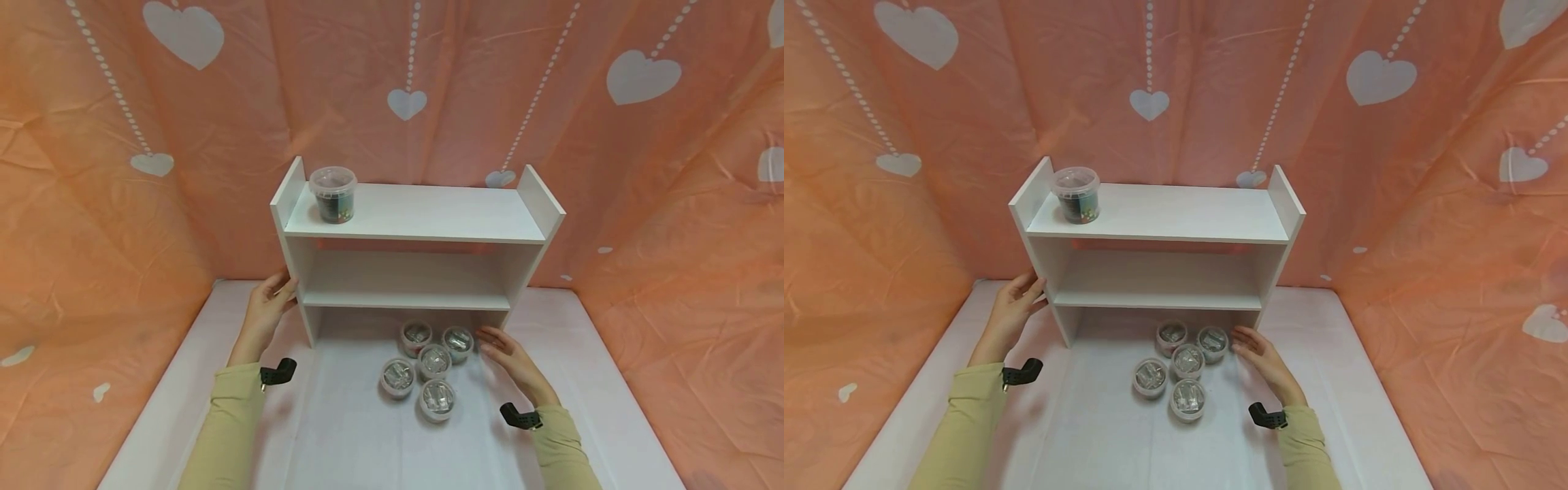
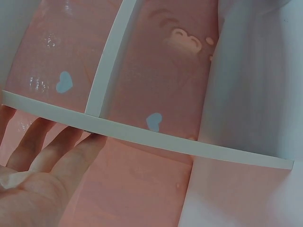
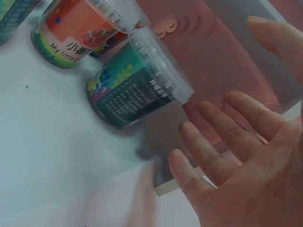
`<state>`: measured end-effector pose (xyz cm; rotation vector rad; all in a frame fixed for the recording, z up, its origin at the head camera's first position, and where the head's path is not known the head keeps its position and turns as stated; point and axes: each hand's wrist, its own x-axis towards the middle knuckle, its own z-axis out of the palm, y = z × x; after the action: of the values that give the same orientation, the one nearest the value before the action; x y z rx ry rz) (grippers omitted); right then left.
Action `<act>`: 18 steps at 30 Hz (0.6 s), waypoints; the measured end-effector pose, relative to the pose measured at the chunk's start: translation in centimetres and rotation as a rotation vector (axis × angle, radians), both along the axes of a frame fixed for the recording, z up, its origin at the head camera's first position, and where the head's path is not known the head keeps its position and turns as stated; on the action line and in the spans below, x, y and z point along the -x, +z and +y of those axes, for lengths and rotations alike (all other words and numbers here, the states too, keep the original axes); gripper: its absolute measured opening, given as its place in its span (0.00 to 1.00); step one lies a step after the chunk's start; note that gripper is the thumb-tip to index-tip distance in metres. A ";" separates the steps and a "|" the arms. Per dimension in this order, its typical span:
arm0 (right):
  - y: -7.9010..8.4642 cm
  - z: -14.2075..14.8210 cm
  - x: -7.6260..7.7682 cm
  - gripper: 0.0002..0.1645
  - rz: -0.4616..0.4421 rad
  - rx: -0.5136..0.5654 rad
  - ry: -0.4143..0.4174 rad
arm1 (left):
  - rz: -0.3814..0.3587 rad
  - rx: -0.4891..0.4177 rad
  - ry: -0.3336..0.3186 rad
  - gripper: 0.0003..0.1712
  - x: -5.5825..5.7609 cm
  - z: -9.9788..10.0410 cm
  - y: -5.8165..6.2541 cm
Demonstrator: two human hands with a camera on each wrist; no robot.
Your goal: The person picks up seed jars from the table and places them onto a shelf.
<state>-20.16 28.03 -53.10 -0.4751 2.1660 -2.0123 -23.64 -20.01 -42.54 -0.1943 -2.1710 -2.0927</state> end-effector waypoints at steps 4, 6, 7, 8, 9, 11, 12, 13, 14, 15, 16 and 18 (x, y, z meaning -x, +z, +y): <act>-0.5 -0.2 0.2 0.33 0.002 -0.002 -0.003 | 0.001 -0.001 0.001 0.34 0.0 0.0 0.0; -0.7 -0.3 0.3 0.32 -0.011 0.003 -0.006 | 0.001 0.001 0.002 0.34 0.0 0.0 0.0; -0.8 -0.4 0.3 0.32 -0.015 0.007 -0.005 | 0.000 0.001 0.003 0.34 0.0 0.0 0.0; -1.0 -0.4 0.4 0.32 -0.017 0.008 -0.004 | -0.001 0.002 0.003 0.34 0.0 0.0 0.0; -1.1 -0.5 0.4 0.32 -0.018 0.011 0.002 | -0.001 0.002 0.003 0.34 0.0 0.1 0.0; -1.4 -0.6 0.5 0.33 -0.022 0.019 0.006 | -0.002 0.002 0.004 0.34 0.0 0.1 0.1; -1.5 -0.6 0.5 0.34 -0.021 0.023 0.009 | -0.002 0.002 0.002 0.34 0.0 0.1 0.1; -1.6 -0.7 0.6 0.34 -0.021 0.025 0.010 | -0.002 0.002 0.003 0.34 0.0 0.1 0.1; -1.7 -0.8 0.6 0.35 -0.020 0.024 0.007 | -0.002 0.003 0.002 0.34 0.0 0.1 0.1; -1.8 -0.9 0.7 0.36 -0.024 0.025 0.003 | -0.003 0.002 0.003 0.34 0.0 0.1 0.1; -1.9 -1.0 0.7 0.36 -0.025 0.025 -0.004 | -0.003 0.003 0.002 0.34 0.0 0.1 0.1; -2.1 -1.2 0.8 0.37 -0.018 0.014 -0.015 | -0.005 0.006 0.001 0.35 0.0 0.1 0.1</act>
<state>-20.99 26.86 -55.16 -0.4423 2.1527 -2.0330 -23.61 -19.94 -42.43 -0.1880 -2.1798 -2.0888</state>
